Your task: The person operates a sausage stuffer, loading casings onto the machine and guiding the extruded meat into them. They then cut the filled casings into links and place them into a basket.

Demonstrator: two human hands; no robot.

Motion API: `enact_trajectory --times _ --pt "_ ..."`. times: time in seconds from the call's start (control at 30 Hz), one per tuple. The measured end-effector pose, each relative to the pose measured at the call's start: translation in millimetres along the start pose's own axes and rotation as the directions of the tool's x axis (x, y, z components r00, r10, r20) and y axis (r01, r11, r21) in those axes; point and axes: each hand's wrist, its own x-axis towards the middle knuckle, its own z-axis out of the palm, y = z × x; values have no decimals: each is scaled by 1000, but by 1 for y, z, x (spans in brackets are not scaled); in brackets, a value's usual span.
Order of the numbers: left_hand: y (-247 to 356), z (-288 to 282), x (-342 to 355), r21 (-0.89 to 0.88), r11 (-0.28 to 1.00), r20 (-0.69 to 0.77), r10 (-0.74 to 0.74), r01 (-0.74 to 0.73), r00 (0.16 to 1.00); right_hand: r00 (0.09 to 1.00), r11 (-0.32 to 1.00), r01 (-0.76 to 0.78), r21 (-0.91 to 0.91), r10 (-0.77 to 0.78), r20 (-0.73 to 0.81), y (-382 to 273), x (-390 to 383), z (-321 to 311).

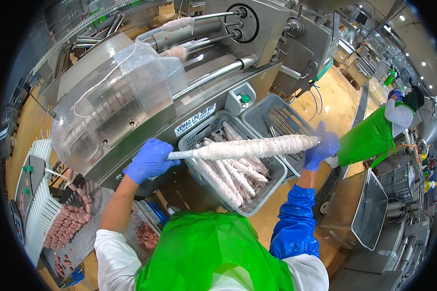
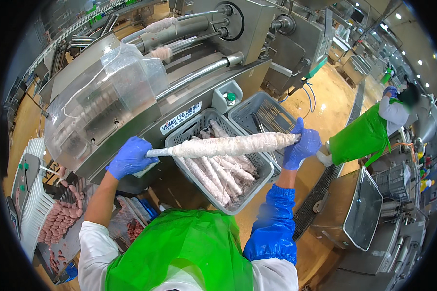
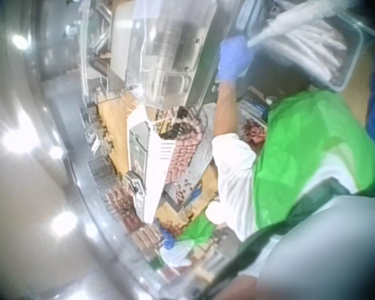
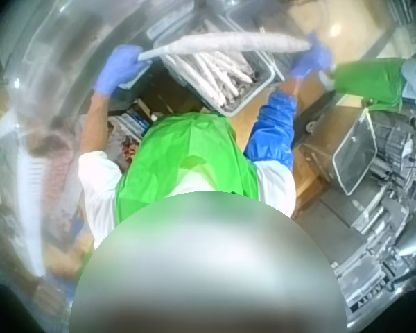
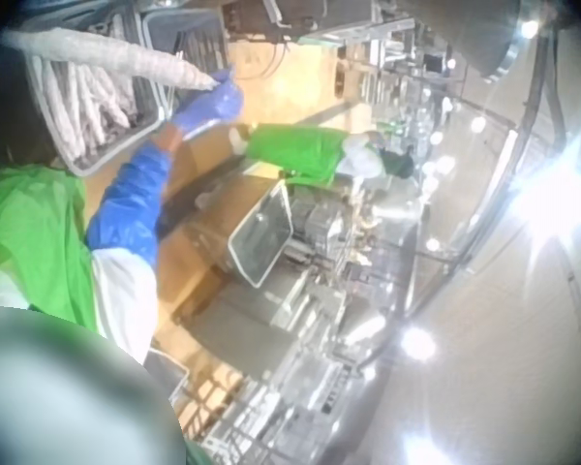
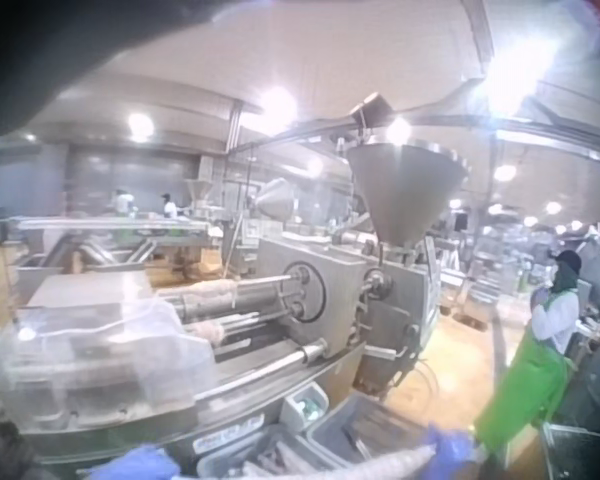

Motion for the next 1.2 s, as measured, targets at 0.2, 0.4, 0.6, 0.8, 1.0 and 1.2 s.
enact_trajectory --times 0.2,0.4,0.6,0.8,1.0,1.2 --pt "35 16 0 -374 922 -38 90 -97 995 996 996 -52 77 58 -68 -34 6 27" --pt "50 31 0 -444 893 -130 -140 68 982 691 359 -716 598 489 533 -18 -44 64" --pt "34 76 17 -459 876 -284 -302 148 910 125 -647 -755 102 11 992 -129 -91 71" --pt "23 74 25 -468 875 -312 -294 122 904 171 -804 -584 114 15 985 -179 -116 104" --pt "-8 78 28 -571 800 -200 -355 185 913 123 -804 -589 81 10 992 -218 -112 113" --pt "-40 84 40 -566 810 -103 -256 156 961 59 -829 -544 132 119 991 -219 -145 149"
